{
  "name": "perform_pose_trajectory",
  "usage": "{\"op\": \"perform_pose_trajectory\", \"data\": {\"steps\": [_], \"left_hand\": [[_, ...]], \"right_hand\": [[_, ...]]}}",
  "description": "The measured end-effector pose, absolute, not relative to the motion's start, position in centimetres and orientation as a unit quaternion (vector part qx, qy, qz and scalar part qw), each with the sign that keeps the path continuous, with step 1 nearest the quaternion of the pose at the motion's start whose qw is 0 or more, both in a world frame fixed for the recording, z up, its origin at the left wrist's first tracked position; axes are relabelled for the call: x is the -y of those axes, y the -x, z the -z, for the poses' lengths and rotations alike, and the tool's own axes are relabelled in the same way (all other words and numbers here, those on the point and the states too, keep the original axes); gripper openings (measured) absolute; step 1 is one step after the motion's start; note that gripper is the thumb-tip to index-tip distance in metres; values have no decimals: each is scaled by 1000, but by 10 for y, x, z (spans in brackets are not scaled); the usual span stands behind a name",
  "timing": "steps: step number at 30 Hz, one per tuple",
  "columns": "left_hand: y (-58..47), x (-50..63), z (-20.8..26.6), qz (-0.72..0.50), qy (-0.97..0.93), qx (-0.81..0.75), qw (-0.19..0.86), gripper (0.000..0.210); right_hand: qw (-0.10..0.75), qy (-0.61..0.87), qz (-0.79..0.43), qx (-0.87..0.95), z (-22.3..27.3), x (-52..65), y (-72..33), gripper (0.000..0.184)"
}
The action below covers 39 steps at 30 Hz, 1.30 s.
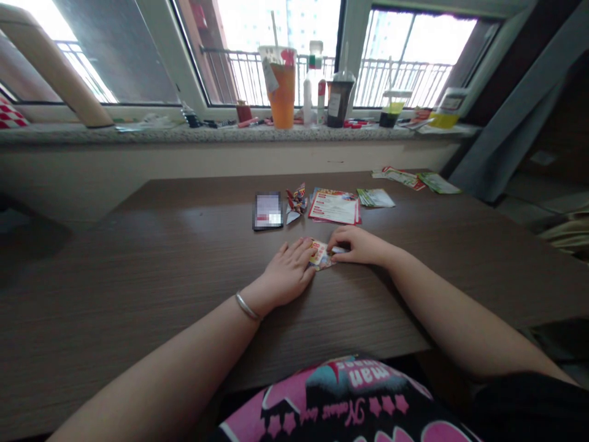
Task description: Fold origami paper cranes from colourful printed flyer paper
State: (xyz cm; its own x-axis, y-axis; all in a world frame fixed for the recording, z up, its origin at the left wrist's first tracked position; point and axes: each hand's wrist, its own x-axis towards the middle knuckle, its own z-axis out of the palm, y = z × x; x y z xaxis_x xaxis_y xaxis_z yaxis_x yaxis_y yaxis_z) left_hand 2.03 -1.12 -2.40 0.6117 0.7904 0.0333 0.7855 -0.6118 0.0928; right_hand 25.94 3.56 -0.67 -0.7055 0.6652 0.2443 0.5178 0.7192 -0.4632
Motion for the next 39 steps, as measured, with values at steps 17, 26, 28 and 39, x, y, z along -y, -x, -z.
{"op": "perform_pose_trajectory", "data": {"steps": [17, 26, 28, 39], "left_hand": [[-16, 2, 24, -15, -891, -454, 7, 53], [-16, 4, 20, -20, -892, -450, 23, 53], [-16, 4, 21, -21, -893, -448, 20, 53], [-16, 4, 24, -23, -893, -449, 17, 52]], "right_hand": [[151, 227, 6, 962, 6, -13, -226, 21], [56, 293, 44, 954, -12, -9, -236, 21], [50, 304, 32, 951, -15, -8, -240, 20], [-6, 384, -3, 923, -21, -14, -257, 18]]}}
